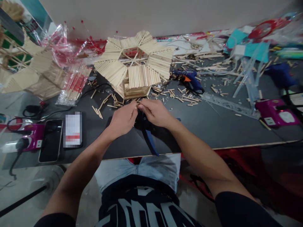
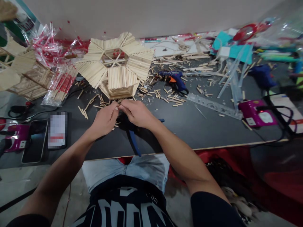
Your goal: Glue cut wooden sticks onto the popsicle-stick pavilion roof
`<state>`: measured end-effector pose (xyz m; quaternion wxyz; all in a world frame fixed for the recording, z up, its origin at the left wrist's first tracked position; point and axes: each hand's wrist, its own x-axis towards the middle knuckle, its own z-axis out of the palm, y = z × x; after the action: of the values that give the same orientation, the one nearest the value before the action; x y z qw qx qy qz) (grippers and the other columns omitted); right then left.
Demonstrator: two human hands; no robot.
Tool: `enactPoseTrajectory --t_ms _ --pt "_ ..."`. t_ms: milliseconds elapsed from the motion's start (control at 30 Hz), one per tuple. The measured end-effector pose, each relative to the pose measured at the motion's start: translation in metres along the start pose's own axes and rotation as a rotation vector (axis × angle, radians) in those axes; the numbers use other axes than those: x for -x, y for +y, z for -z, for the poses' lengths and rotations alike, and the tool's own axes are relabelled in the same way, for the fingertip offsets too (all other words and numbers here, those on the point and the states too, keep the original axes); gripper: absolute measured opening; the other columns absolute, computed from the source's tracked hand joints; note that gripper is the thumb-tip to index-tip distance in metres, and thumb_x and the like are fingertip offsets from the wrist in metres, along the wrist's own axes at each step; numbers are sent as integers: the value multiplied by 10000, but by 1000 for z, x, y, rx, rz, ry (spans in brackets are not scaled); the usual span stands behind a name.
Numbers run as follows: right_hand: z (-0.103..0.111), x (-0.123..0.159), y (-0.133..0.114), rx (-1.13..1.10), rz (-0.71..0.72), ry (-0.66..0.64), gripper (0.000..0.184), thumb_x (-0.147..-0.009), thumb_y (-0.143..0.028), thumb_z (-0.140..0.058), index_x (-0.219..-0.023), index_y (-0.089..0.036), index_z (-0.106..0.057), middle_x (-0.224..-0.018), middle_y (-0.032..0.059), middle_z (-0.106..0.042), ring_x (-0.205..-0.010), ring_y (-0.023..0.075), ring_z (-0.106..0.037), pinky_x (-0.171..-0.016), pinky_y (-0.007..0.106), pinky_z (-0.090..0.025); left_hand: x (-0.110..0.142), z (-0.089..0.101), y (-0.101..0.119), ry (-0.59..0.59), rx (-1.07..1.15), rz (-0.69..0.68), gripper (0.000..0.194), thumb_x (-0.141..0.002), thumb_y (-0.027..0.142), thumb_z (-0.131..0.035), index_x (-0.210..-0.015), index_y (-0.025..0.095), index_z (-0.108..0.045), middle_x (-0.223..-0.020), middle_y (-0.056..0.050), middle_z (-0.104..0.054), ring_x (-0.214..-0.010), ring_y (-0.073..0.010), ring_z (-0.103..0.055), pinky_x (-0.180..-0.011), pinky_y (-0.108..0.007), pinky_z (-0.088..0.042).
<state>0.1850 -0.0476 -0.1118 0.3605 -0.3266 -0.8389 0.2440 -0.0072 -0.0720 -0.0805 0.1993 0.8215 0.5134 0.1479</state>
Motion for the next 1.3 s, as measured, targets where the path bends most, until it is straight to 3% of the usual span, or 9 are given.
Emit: enactPoseTrajectory --t_ms 267,400,533,700,833,967,1067,1200,1300 --pt "12 -3 -13 -73 -152 11 512 -1073 -626 -320 -793 -228 -478 -661 -16 -499 -608 138 -484 -625 283 -361 -1 7 -12 20 -42 -215 351 -1087 255 -294 -1265 178 -586 -1108 -95 -734 -1050 -206 -701 -888 -318 -518" --pt "20 -2 -17 -98 -189 14 536 -1066 -640 -334 -824 -214 -550 -677 -3 -554 -632 141 -524 -643 287 -392 -1 10 -11 45 -90 -162 311 -1054 181 -349 -1213 178 -616 -960 -63 -736 -923 -181 -711 -798 -280 -505" --pt "36 8 -25 -104 -301 170 527 -1080 -612 -315 -951 -202 -620 -773 29 -624 -703 158 -590 -710 311 -457 -2 10 -13 81 -80 -109 297 -1037 154 -364 -1194 176 -615 -828 -14 -700 -724 -141 -664 -686 -256 -454" --pt "37 45 -54 241 -512 224 616 -1085 -591 -201 -1270 -172 -613 -1132 163 -708 -1068 291 -651 -959 477 -501 -1 9 -16 100 -44 -122 295 -1025 139 -342 -1160 173 -602 -788 4 -669 -657 -118 -632 -647 -245 -431" --pt "11 84 -75 489 -594 2 887 -1012 -736 -240 -1524 -36 -429 -1440 293 -562 -1396 431 -475 -1145 634 -397 -1 8 -15 110 -39 -97 283 -1035 152 -322 -1134 171 -586 -812 -16 -681 -692 -127 -649 -650 -249 -447" --pt "-8 110 -82 587 -568 -126 1140 -885 -874 -404 -1648 -53 -197 -1667 303 -278 -1560 493 -221 -1208 699 -296 -1 7 -12 84 -90 -37 287 -1050 180 -327 -1167 172 -589 -857 -41 -712 -732 -145 -672 -652 -263 -454" --pt "-13 112 -84 655 -565 -103 1035 -939 -755 -473 -1634 -33 -211 -1610 325 -349 -1512 510 -298 -1191 731 -288 -2 5 -12 39 -106 -56 279 -1036 155 -380 -1200 167 -605 -899 -55 -744 -790 -151 -702 -680 -257 -467" --pt "-11 101 -84 711 -552 -139 671 -1026 -388 -436 -1548 27 -372 -1456 337 -503 -1385 475 -448 -1123 663 -407 -2 3 -11 57 -133 -81 289 -1046 141 -386 -1228 161 -610 -1032 -90 -777 -897 -165 -740 -699 -250 -475" --pt "-4 94 -80 726 -585 -151 587 -1004 -296 -422 -1474 51 -473 -1358 339 -574 -1240 459 -557 -1025 637 -479 -2 5 -8 55 -179 -48 311 -1089 192 -337 -1248 147 -600 -1054 -119 -776 -893 -189 -750 -678 -266 -473"
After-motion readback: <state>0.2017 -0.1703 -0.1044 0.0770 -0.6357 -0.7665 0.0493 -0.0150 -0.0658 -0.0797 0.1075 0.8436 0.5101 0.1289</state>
